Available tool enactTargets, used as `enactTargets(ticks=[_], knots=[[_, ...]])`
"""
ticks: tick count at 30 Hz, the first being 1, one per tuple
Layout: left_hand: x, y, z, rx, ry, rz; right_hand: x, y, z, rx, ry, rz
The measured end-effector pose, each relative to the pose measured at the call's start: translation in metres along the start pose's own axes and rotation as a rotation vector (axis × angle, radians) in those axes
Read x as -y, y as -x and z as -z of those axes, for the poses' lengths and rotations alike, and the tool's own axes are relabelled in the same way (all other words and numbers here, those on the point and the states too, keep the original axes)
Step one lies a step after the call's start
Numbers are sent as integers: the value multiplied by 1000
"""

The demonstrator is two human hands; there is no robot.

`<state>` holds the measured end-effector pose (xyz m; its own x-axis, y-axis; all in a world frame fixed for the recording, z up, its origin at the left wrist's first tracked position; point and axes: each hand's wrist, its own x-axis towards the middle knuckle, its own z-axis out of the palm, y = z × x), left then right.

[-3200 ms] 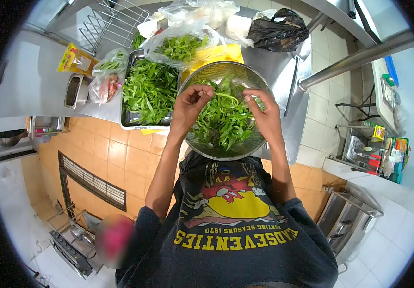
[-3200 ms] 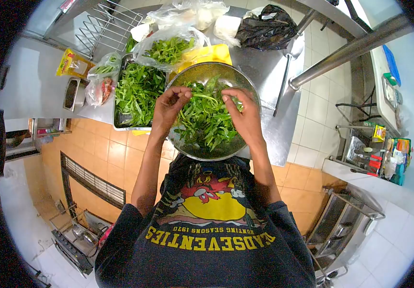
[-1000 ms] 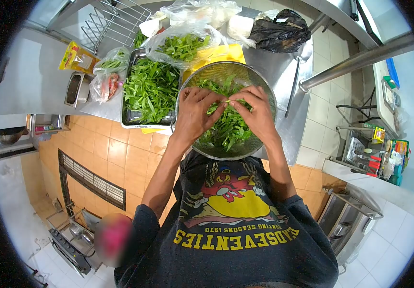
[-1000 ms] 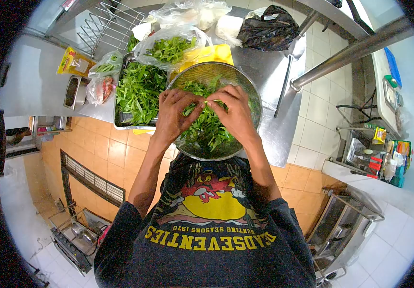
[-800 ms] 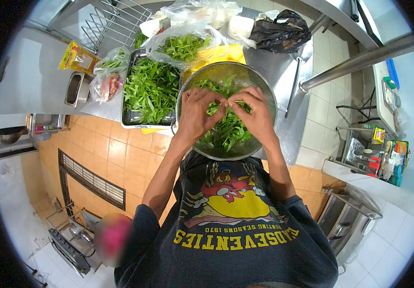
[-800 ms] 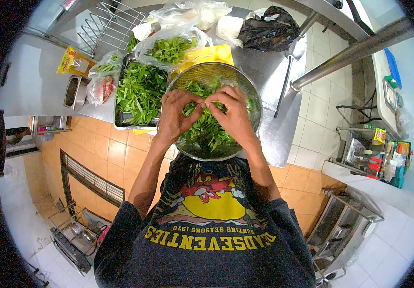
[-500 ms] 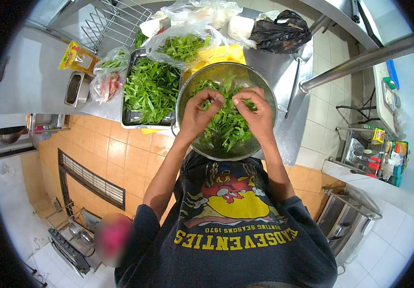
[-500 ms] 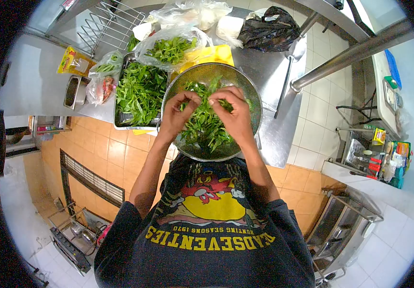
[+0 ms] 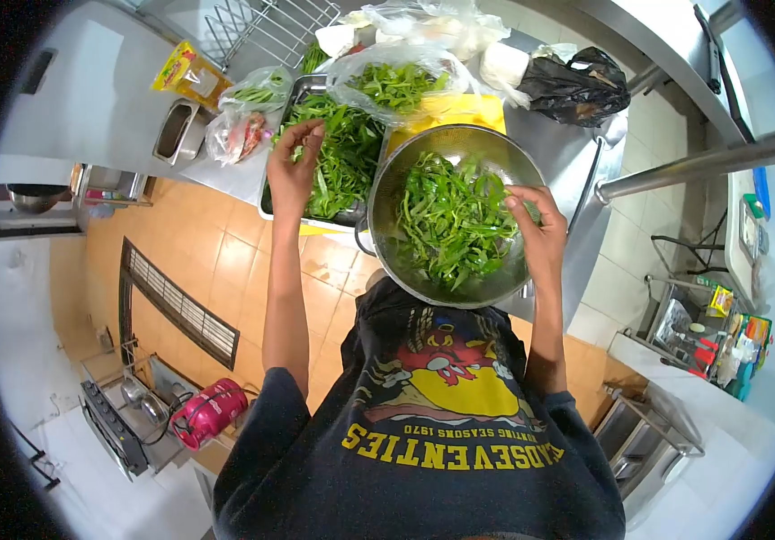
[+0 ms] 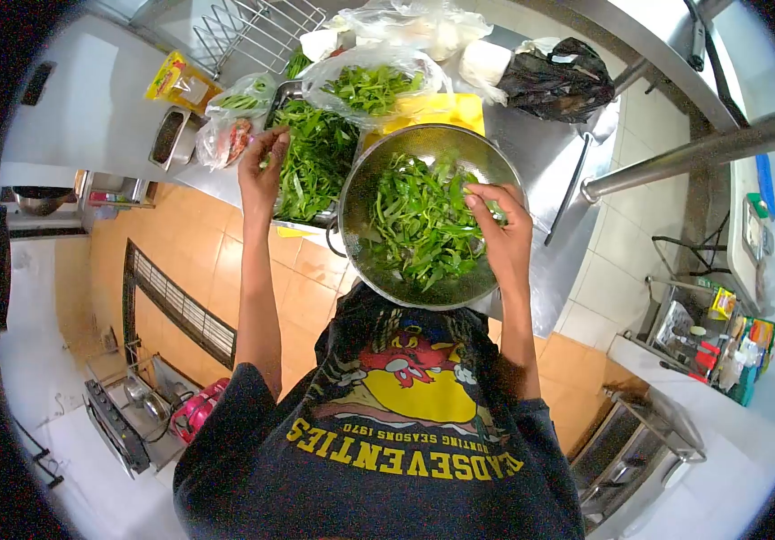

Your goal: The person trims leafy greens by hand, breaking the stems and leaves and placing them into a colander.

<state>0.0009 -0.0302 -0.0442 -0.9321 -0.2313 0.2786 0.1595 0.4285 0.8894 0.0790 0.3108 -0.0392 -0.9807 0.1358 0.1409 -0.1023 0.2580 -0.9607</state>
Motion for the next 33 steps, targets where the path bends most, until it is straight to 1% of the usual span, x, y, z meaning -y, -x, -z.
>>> enactTargets(ticks=[1,4,5,8,9,12,14,16,18,21,24,26,27,29,30,33], knots=[[3,-4,5,-14,-99,-49,1,0,-1,11,-5,-1],[15,-15,14,0,-349,-307,4,-1,-3,32,-11,-4],[16,-14,16,5,-378,-327,5,-1,-3,34,-6,-5],[15,-5,4,-1,-270,-252,4,0,-4,35,-58,-57],[-2,3,-5,41,-161,-104,3,0,-4,35,-86,-80],[-19,26,-42,216,31,-32,-11,1,-5,42,-191,-219],[-30,42,-67,289,83,-114,-8,0,-7,50,-273,-250],[-56,58,-84,368,186,-12,-8,0,-8,63,-298,-256],[-65,66,-98,415,170,-107,-6,1,-10,65,-293,-240],[-81,71,-109,434,-40,-398,-1,2,-9,92,-229,-211],[-80,79,-117,447,10,-254,1,5,-13,105,-181,-158],[-80,80,-116,450,-19,-214,7,5,-17,98,-109,-97],[-80,80,-116,453,-33,-192,7,5,-19,72,-121,-81],[-75,83,-116,457,40,-114,8,5,-22,23,-146,-49],[-72,84,-116,457,75,-73,10,5,-22,34,-112,-32],[-63,84,-117,438,70,-141,12,3,-21,56,-12,27]])
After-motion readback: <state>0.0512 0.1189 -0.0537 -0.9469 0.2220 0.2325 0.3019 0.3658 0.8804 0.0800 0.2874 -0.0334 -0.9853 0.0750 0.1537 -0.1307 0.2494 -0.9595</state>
